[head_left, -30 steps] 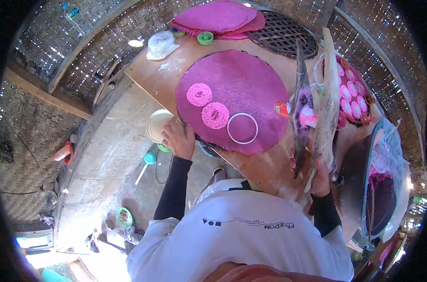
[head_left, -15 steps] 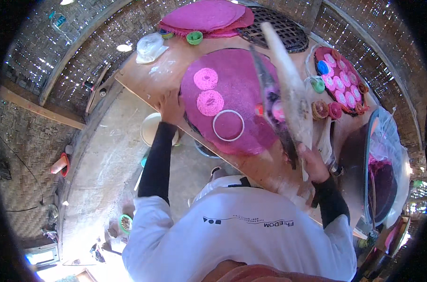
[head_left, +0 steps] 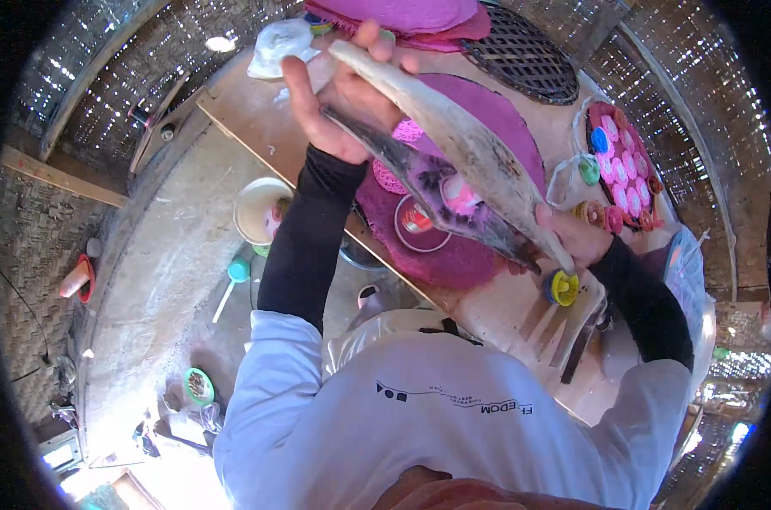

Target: The person is decorating pink circular cakes by applying a pink mixture using a wooden extruder tool and a brush on a wooden table.

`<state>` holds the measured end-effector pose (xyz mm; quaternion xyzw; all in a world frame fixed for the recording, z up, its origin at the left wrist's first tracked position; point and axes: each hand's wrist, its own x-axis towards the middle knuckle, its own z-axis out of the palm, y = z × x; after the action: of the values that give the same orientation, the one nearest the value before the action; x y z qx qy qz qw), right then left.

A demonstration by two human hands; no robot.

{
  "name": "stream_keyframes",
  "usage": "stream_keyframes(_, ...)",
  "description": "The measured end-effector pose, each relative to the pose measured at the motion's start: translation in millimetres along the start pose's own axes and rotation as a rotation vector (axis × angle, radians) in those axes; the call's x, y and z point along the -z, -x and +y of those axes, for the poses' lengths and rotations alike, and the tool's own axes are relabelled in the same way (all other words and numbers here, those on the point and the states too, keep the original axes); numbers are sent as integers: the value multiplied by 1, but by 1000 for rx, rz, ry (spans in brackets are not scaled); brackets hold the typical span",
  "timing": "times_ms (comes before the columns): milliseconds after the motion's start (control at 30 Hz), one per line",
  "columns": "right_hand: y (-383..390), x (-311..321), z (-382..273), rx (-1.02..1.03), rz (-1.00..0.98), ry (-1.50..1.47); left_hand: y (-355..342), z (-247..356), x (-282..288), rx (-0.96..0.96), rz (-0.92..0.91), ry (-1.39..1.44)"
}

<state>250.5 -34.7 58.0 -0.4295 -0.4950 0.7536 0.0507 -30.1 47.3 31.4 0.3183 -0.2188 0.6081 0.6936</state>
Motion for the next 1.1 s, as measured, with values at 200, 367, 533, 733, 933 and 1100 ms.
stream_keyframes(200, -26, 0, -5, -154, 20, 38, 45, 2, 30, 33, 286, 143)
stream_keyframes(367, -35, -6, 1, -78, 38, 111, 52, 11, 34, 17, 277, 175)
stream_keyframes(533, -39, -16, 6, 92, 202, 127, 56, 13, 28, 23, 357, 161)
stream_keyframes(733, -22, -8, -7, -202, 92, 75, 66, -10, 23, -73, 580, 111)
stream_keyframes(933, -15, 13, -8, -177, 262, 471, 64, -23, 39, -137, 585, 169)
stream_keyframes(1100, -27, 6, -15, -78, 399, 714, 58, -7, 47, -121, 489, 231)
